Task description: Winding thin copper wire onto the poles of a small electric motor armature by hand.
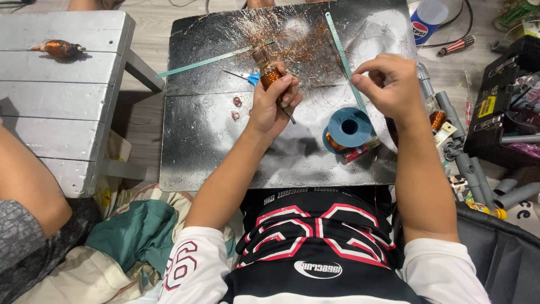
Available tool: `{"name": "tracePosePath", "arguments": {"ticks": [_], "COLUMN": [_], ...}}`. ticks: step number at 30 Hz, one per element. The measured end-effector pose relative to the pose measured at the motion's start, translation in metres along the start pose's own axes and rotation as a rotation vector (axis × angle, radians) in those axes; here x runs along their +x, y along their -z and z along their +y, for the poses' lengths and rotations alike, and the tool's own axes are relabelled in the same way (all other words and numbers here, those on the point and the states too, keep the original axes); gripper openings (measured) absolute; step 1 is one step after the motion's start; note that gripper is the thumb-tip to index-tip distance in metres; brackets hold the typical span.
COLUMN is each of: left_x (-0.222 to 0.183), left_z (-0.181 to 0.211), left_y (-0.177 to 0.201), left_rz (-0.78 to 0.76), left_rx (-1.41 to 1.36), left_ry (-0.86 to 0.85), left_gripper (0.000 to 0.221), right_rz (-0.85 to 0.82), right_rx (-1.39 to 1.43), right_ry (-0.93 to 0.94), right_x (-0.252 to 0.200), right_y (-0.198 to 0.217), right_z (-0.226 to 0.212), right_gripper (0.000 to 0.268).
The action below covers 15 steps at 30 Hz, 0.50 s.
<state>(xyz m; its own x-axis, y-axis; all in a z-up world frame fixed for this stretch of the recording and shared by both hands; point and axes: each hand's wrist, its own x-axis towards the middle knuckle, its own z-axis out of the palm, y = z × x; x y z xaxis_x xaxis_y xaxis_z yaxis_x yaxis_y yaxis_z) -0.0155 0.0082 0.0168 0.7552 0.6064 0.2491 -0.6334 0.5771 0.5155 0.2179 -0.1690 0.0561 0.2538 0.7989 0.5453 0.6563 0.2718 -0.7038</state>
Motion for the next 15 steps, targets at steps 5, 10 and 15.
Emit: {"name": "tracePosePath", "arguments": {"ticks": [5, 10, 15], "left_x": [0.001, 0.006, 0.008], "left_z": [0.007, 0.015, 0.024], "left_y": [0.003, 0.006, 0.005], "left_rz": [-0.064, -0.050, -0.056], "left_rx": [-0.027, -0.043, -0.103], "left_ry": [-0.035, -0.070, -0.061], "left_gripper": [0.027, 0.026, 0.027], "right_rz": [0.126, 0.280, 0.405], "right_rx": [-0.292, -0.336, -0.319], "right_ry": [0.121, 0.164, 0.145], "right_x": [-0.004, -0.007, -0.013], "right_y": [0.023, 0.052, 0.069], "right_z": [0.031, 0.061, 0.050], "right_gripper": [0.013, 0.029, 0.032]}}
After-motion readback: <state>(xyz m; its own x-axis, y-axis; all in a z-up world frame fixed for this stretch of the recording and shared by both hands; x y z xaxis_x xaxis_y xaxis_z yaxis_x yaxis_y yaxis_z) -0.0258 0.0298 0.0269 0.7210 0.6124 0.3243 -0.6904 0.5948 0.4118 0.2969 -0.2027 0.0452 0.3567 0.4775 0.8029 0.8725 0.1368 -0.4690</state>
